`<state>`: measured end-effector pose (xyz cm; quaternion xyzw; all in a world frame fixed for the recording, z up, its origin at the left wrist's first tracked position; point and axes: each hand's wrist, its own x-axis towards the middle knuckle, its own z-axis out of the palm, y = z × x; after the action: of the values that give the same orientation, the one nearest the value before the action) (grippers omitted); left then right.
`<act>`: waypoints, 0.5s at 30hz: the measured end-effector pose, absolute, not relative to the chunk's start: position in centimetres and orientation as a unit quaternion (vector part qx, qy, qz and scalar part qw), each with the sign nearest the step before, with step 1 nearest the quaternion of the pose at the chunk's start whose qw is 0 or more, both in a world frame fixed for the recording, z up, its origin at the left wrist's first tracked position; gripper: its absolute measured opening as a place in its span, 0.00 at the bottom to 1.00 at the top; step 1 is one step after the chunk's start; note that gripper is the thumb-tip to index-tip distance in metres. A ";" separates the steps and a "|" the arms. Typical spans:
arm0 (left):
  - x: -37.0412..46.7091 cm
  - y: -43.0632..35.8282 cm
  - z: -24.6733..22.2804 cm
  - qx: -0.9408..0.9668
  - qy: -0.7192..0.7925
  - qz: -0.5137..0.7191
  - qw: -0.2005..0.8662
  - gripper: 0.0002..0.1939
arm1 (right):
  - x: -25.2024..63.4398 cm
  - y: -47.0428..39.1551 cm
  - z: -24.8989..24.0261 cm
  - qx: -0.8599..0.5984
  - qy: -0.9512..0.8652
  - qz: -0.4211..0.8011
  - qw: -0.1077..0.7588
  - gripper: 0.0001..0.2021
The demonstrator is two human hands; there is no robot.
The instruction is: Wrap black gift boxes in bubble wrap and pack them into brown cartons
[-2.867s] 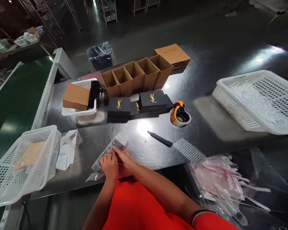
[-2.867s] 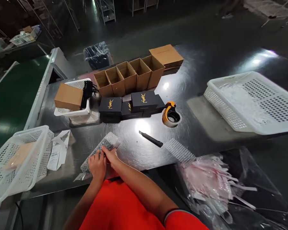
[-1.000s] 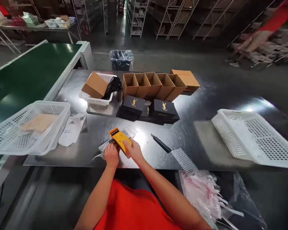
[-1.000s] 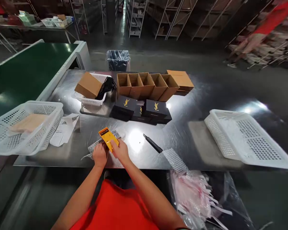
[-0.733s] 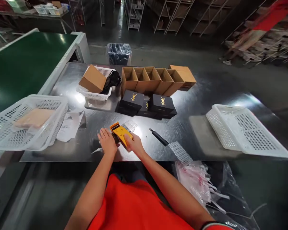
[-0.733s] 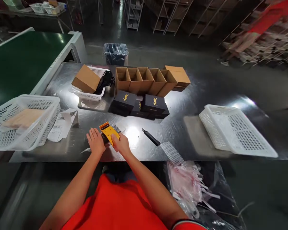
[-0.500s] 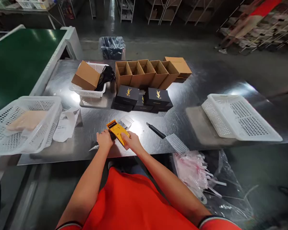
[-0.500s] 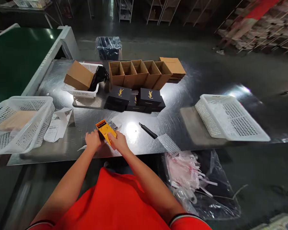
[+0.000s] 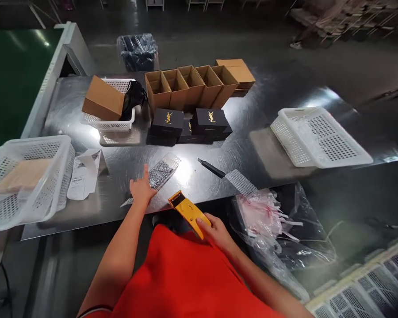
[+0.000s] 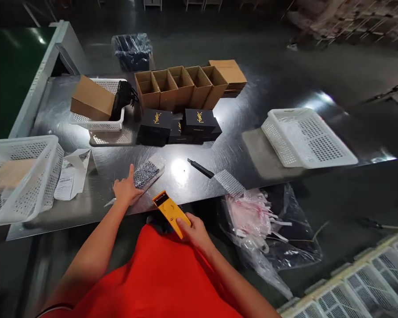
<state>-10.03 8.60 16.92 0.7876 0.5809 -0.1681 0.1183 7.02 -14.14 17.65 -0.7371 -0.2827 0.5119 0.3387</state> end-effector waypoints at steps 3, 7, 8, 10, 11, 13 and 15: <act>-10.0 8.7 17.0 0.797 0.565 -0.180 0.115 0.59 | 7.7 -15.6 17.8 -0.741 -0.288 0.516 0.320 0.25; -9.7 8.7 17.3 0.806 0.549 -0.188 0.115 0.53 | 7.6 -13.5 17.1 -0.768 -0.335 0.473 0.274 0.23; -9.7 8.6 17.4 0.806 0.549 -0.189 0.113 0.51 | 7.3 -12.2 16.9 -0.781 -0.346 0.454 0.251 0.21; -9.5 8.7 17.7 0.802 0.551 -0.198 0.114 0.50 | 6.6 -8.9 16.7 -0.808 -0.357 0.423 0.202 0.19; -9.4 8.7 17.8 0.799 0.553 -0.204 0.117 0.50 | 6.2 -7.1 16.8 -0.821 -0.359 0.410 0.174 0.18; -9.3 8.8 17.9 0.794 0.556 -0.213 0.123 0.51 | 5.5 -3.7 17.2 -0.841 -0.359 0.384 0.127 0.19; -9.2 9.0 17.9 0.788 0.561 -0.217 0.128 0.52 | 5.2 -1.0 17.7 -0.857 -0.355 0.364 0.089 0.21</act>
<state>-9.15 8.98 17.86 0.7883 0.5612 -0.2172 0.1282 5.18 -0.97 17.73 -0.8565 -0.3552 0.3636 0.0893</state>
